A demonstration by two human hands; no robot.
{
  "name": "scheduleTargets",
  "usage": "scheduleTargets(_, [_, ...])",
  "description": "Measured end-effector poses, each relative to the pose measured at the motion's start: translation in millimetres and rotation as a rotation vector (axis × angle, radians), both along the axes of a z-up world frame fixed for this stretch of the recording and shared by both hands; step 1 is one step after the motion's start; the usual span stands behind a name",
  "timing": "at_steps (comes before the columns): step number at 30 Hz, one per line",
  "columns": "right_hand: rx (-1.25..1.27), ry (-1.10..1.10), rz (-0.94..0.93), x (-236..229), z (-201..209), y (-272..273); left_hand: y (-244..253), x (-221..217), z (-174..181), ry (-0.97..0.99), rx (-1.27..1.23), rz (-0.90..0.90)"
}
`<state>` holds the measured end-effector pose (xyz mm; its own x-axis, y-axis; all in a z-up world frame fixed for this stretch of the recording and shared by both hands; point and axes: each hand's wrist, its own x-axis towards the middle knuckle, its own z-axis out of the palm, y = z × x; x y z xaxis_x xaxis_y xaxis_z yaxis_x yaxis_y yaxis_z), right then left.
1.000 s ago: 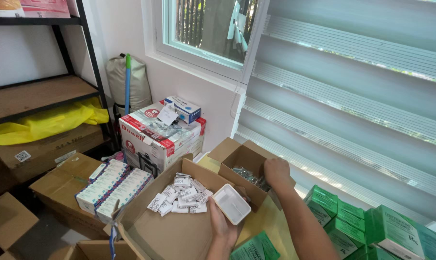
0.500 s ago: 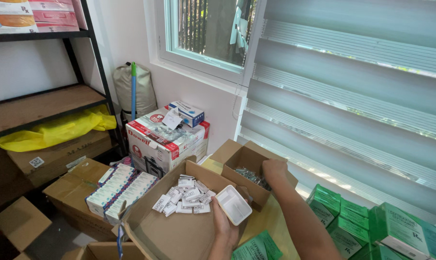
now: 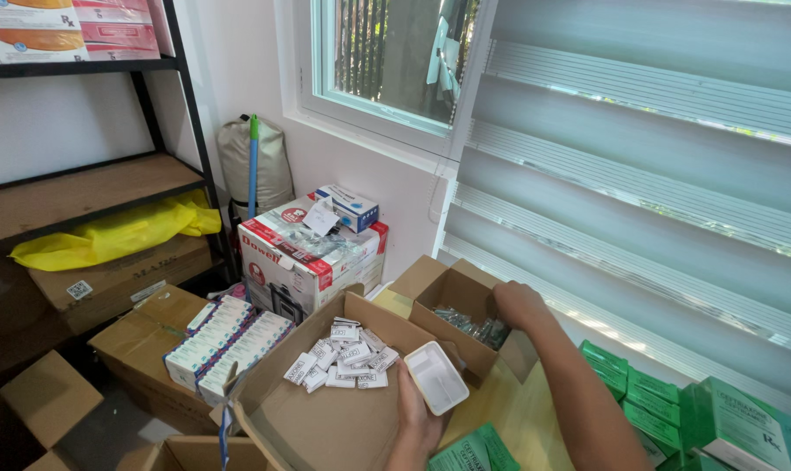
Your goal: The person repeatedly opens green medicine boxes, removes blister packs and vials, places them into white plastic trays, and then puts the trays back into the boxes. The person stacks the finished boxes on the table and also places some into a larger cardboard box.
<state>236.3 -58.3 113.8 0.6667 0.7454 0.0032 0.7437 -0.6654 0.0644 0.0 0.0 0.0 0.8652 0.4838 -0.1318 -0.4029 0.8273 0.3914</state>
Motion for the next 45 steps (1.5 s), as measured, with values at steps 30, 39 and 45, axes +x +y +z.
scheduleTargets(30, [0.481,0.431,0.290,-117,-9,-45,-10,4,-8,0.222,0.447,-0.051])
scheduleTargets(39, [0.620,0.463,0.185,-132,6,-46,-10,12,-42,0.237,0.754,0.065])
scheduleTargets(45, [0.734,0.229,0.273,-149,61,-58,3,25,-66,0.468,0.759,0.024])
